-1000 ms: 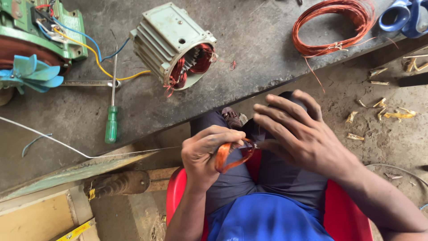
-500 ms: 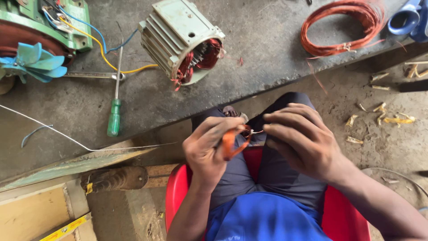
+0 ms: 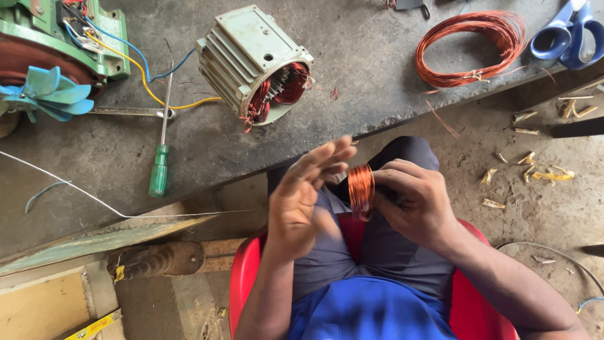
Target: The person sits at a workbench and uses a hacksaw to cut through the copper windings inside an electric motor stator. They then gather the cut enameled copper wire and wind it by hand into a neat coil, working the wire loop over loop on their lap before setting the finished coil on the bench.
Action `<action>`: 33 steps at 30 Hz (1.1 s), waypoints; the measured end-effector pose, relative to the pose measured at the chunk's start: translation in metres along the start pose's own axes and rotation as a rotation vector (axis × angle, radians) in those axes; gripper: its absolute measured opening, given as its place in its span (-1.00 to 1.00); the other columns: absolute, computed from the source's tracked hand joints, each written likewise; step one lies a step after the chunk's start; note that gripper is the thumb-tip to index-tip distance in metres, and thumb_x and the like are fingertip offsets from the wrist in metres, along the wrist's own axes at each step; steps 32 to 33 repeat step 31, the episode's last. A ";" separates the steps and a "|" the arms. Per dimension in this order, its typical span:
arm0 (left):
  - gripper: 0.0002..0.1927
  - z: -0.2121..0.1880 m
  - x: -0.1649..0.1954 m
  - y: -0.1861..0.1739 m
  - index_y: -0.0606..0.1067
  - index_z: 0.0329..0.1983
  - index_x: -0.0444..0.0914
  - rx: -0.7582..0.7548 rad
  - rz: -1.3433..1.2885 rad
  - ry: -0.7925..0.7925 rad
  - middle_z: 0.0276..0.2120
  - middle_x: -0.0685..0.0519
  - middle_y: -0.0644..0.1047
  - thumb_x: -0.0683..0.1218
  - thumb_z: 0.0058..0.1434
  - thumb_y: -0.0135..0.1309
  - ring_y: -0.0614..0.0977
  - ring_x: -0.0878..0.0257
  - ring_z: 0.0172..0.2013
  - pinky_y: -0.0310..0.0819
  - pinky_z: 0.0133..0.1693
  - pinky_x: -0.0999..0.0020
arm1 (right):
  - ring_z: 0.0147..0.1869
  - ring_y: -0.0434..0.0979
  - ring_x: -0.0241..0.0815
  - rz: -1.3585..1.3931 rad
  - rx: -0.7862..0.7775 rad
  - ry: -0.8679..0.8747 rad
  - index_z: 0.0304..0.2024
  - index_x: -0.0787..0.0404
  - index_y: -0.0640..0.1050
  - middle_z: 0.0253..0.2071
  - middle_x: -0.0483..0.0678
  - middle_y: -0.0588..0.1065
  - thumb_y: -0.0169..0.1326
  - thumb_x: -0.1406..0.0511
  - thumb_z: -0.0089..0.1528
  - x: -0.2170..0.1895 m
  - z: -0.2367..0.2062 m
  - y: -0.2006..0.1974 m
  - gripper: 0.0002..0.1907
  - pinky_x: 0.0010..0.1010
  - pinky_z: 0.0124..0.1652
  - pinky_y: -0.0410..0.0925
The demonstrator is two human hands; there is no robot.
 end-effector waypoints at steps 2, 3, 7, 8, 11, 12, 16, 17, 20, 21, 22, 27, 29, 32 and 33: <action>-0.55 0.001 0.006 0.004 0.56 0.08 -0.25 -0.118 0.198 0.140 0.01 -0.02 0.65 -0.02 0.17 0.38 0.71 0.22 0.02 0.64 0.11 0.40 | -0.28 0.65 -0.14 0.049 0.004 -0.040 -0.11 0.23 0.61 -0.26 -0.03 0.58 0.31 0.39 0.12 -0.004 0.000 -0.001 -0.71 -0.36 -0.30 0.48; -0.52 0.000 0.008 0.007 0.55 0.08 -0.26 -0.176 0.295 0.207 0.03 -0.03 0.64 -0.02 0.15 0.42 0.71 0.20 0.03 0.65 0.11 0.40 | -0.25 0.66 -0.14 0.073 0.003 -0.058 -0.08 0.22 0.59 -0.24 -0.03 0.59 0.33 0.37 0.13 -0.007 0.000 0.000 -0.69 -0.34 -0.26 0.49; -0.68 0.006 0.004 -0.005 0.58 -0.11 -0.25 -0.039 0.233 0.274 -0.19 0.03 0.67 -0.12 0.15 0.45 0.72 0.29 -0.16 0.64 -0.09 0.47 | 0.03 0.61 0.08 -0.035 -0.099 -0.349 0.02 0.18 0.51 0.06 0.10 0.49 0.38 0.19 0.05 -0.025 -0.001 -0.006 -0.47 -0.26 -0.07 0.50; -0.73 0.008 -0.003 -0.010 0.57 -0.16 -0.25 0.027 0.128 0.241 -0.26 0.04 0.66 -0.15 0.17 0.44 0.70 0.32 -0.22 0.62 -0.15 0.47 | 0.06 0.60 0.12 -0.063 -0.144 -0.401 0.01 0.16 0.52 0.08 0.12 0.47 0.39 0.16 0.02 -0.025 0.001 -0.004 -0.45 -0.23 -0.05 0.50; -0.78 -0.001 -0.035 -0.006 0.50 -0.26 -0.29 0.236 -0.181 0.012 -0.37 0.06 0.57 -0.26 0.21 0.36 0.60 0.39 -0.36 0.50 -0.29 0.48 | 0.12 0.56 0.15 -0.052 -0.136 -0.466 0.01 0.18 0.49 0.11 0.15 0.45 0.42 0.13 0.03 -0.021 -0.001 0.014 -0.41 -0.20 0.00 0.49; -0.78 0.001 -0.038 -0.003 0.48 -0.29 -0.30 0.295 -0.155 0.015 -0.41 0.07 0.55 -0.30 0.18 0.35 0.55 0.42 -0.41 0.44 -0.36 0.51 | 0.13 0.55 0.14 -0.060 -0.096 -0.496 0.01 0.21 0.48 0.11 0.16 0.45 0.43 0.13 0.05 -0.019 0.006 0.014 -0.40 -0.20 0.02 0.49; -0.74 0.009 -0.044 -0.011 0.47 -0.32 -0.29 0.451 -0.079 0.057 -0.46 0.09 0.49 -0.33 0.20 0.37 0.41 0.49 -0.52 0.40 -0.45 0.51 | -0.01 0.56 0.02 -0.224 -0.097 -0.542 -0.01 0.16 0.57 -0.01 0.08 0.48 0.37 0.22 0.06 -0.021 -0.005 0.015 -0.53 -0.24 -0.11 0.48; -0.74 -0.001 -0.045 -0.011 0.46 -0.31 -0.28 0.463 -0.045 0.044 -0.40 0.09 0.51 -0.33 0.20 0.36 0.41 0.48 -0.50 0.37 -0.44 0.53 | -0.07 0.55 0.00 -0.289 -0.147 -0.540 0.01 0.13 0.61 -0.05 0.04 0.49 0.33 0.28 0.06 -0.019 -0.011 0.018 -0.56 -0.24 -0.16 0.46; -0.74 0.005 -0.040 -0.010 0.44 -0.27 -0.27 0.475 -0.029 0.056 -0.29 0.07 0.53 -0.31 0.22 0.34 0.45 0.46 -0.45 0.34 -0.40 0.56 | -0.13 0.54 -0.01 -0.387 -0.173 -0.554 0.02 0.18 0.60 -0.10 0.00 0.50 0.22 0.34 0.05 -0.018 -0.007 0.024 -0.56 -0.23 -0.20 0.45; -0.76 0.006 -0.041 -0.009 0.45 -0.25 -0.28 0.485 -0.076 0.024 -0.30 0.07 0.53 -0.31 0.25 0.33 0.46 0.44 -0.45 0.37 -0.38 0.56 | -0.13 0.54 0.00 -0.400 -0.173 -0.548 0.02 0.22 0.58 -0.10 0.00 0.49 0.18 0.35 0.05 -0.019 -0.007 0.024 -0.55 -0.23 -0.19 0.45; -0.77 0.006 -0.042 -0.009 0.45 -0.22 -0.28 0.496 -0.123 -0.011 -0.31 0.06 0.52 -0.30 0.27 0.32 0.48 0.43 -0.44 0.40 -0.35 0.55 | -0.12 0.55 0.00 -0.409 -0.182 -0.541 0.02 0.22 0.57 -0.08 0.01 0.50 0.18 0.35 0.05 -0.018 -0.007 0.024 -0.56 -0.24 -0.18 0.46; -0.80 0.026 -0.059 -0.008 0.50 -0.09 -0.30 0.154 -0.534 -0.142 -0.16 -0.02 0.60 -0.13 0.27 0.15 0.65 0.22 -0.10 0.55 0.02 0.32 | -0.11 0.56 -0.04 -0.351 -0.212 -0.498 0.03 0.16 0.55 -0.07 0.00 0.51 0.18 0.34 0.16 -0.009 0.001 0.022 -0.65 -0.27 -0.19 0.46; -0.78 0.022 -0.071 -0.009 0.51 -0.06 -0.31 0.064 -0.644 -0.170 -0.14 -0.06 0.59 -0.07 0.36 0.10 0.66 0.14 -0.08 0.57 0.04 0.20 | -0.11 0.56 -0.03 -0.369 -0.201 -0.514 0.08 0.19 0.54 -0.05 0.02 0.51 0.18 0.31 0.18 -0.008 0.002 0.023 -0.60 -0.27 -0.18 0.46; -0.77 0.015 -0.092 -0.006 0.51 0.01 -0.35 0.085 -0.672 -0.145 -0.13 -0.11 0.56 -0.05 0.55 0.06 0.64 0.08 -0.11 0.55 0.03 0.11 | -0.11 0.56 -0.03 -0.376 -0.200 -0.518 0.11 0.20 0.53 -0.05 0.03 0.51 0.18 0.30 0.19 0.001 0.014 0.024 -0.58 -0.27 -0.18 0.47; -0.77 0.015 -0.092 -0.006 0.51 0.01 -0.35 0.085 -0.672 -0.145 -0.13 -0.11 0.56 -0.05 0.55 0.06 0.64 0.08 -0.11 0.55 0.03 0.11 | -0.11 0.56 -0.03 -0.376 -0.200 -0.518 0.11 0.20 0.53 -0.05 0.03 0.51 0.18 0.30 0.19 0.001 0.014 0.024 -0.58 -0.27 -0.18 0.47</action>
Point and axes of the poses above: each hand's wrist, its own z-axis towards the middle knuckle, its own y-axis out of the palm, x = y × z, the point moved 6 cm from there along z, towards the middle knuckle
